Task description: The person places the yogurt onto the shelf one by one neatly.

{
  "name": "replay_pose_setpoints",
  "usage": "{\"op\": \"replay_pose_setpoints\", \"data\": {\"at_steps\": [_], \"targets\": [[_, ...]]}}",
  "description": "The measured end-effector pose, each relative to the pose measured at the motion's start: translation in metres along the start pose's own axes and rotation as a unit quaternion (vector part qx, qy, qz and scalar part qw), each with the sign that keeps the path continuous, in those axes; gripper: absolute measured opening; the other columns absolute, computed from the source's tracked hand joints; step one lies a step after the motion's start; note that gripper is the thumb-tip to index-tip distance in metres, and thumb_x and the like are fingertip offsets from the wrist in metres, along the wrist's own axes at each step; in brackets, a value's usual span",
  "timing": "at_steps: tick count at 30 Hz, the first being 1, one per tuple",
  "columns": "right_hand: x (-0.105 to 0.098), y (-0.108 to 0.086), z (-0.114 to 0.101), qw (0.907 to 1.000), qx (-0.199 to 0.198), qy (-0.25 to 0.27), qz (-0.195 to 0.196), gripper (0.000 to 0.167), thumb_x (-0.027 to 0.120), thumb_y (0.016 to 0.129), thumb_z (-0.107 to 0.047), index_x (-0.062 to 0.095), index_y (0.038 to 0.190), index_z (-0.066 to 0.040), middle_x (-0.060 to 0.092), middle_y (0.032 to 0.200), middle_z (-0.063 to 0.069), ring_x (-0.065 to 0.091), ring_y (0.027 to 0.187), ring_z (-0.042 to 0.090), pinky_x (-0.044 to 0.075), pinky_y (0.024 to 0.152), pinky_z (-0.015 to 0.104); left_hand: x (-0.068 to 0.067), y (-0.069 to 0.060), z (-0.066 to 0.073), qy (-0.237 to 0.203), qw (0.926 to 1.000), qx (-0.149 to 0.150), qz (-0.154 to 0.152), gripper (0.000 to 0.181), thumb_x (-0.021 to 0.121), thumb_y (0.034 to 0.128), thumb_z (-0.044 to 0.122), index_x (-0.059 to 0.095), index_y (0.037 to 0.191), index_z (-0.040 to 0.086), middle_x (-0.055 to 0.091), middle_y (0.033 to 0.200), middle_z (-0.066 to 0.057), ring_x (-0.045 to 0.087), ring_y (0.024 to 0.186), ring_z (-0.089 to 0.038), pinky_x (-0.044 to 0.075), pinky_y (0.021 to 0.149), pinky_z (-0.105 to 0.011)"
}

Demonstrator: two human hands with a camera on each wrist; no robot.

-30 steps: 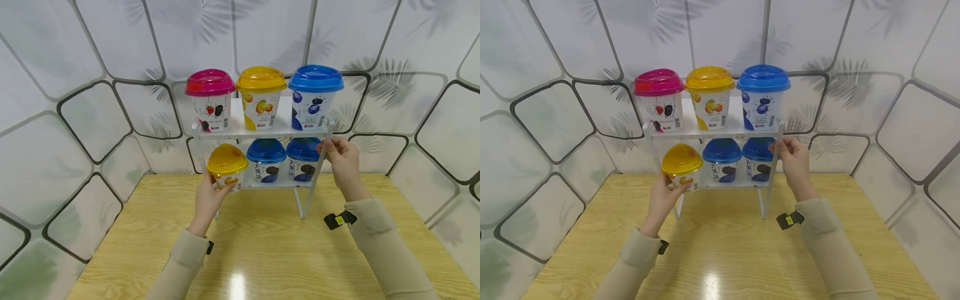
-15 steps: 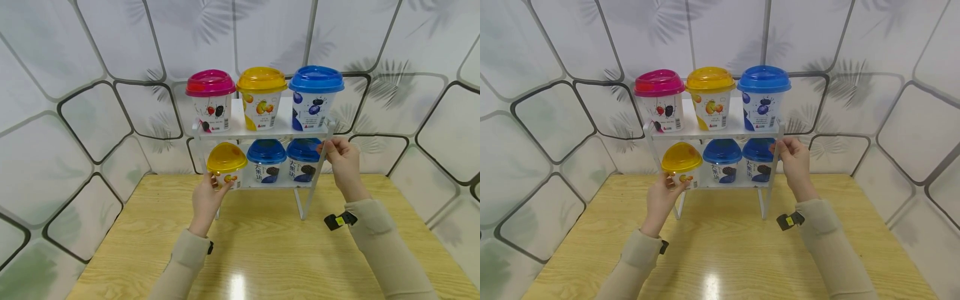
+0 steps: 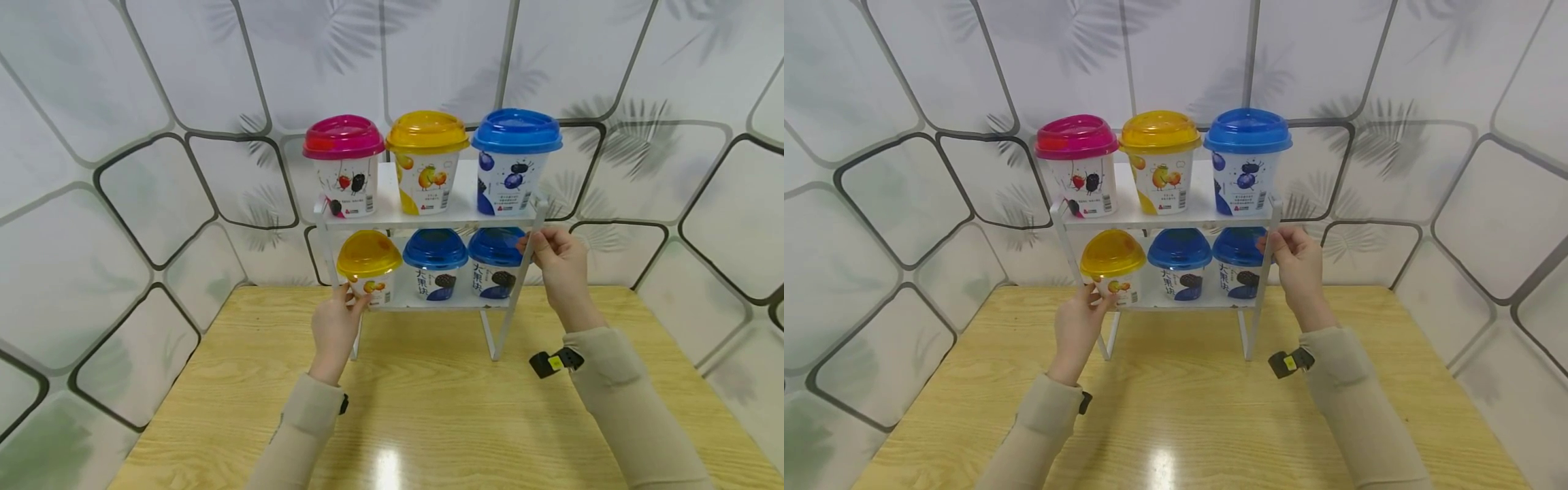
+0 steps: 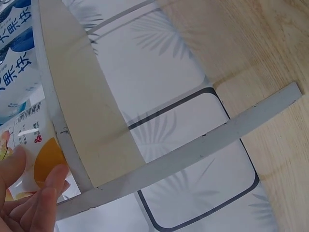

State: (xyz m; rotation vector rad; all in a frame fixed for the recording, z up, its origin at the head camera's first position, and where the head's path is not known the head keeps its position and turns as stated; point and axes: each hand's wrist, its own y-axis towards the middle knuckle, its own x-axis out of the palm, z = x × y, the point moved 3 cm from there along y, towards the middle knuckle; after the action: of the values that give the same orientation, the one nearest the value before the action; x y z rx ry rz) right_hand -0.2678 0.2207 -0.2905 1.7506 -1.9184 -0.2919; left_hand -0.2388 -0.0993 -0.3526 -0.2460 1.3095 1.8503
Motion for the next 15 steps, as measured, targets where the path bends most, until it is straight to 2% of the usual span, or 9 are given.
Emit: {"op": "replay_pose_setpoints", "data": {"at_steps": [4,15], "targets": [[0.0005,-0.0009,-0.0009,1.0000,0.000,-0.002,-0.002,0.014,0.052,0.086,-0.014,0.056,0.083,-0.001,0.062,0.078,0.002,0.062,0.074,0.011,0.048,0.074,0.018,0.0012,-0.0003,-0.0022,0.009,1.0000,0.001,0.001,0.042,0.067,0.0765,0.029,0.061,0.099,-0.006,0.066,0.075,-0.015,0.063,0.058,-0.021,0.049,0.046,-0.033],[-0.0007,-0.0005,-0.0001,0.9999,-0.007,-0.012,-0.005,0.014,0.052,0.087,-0.014,0.056,0.083,-0.001,0.062,0.079,0.002,0.062,0.076,0.011,0.048,0.075,0.018,0.0042,0.0005,-0.0036,0.031,0.9994,0.008,0.015,0.030,0.066,0.0796,0.024,0.063,0.092,-0.003,0.066,0.072,-0.014,0.061,0.052,-0.024,0.044,0.039,-0.033]]}}
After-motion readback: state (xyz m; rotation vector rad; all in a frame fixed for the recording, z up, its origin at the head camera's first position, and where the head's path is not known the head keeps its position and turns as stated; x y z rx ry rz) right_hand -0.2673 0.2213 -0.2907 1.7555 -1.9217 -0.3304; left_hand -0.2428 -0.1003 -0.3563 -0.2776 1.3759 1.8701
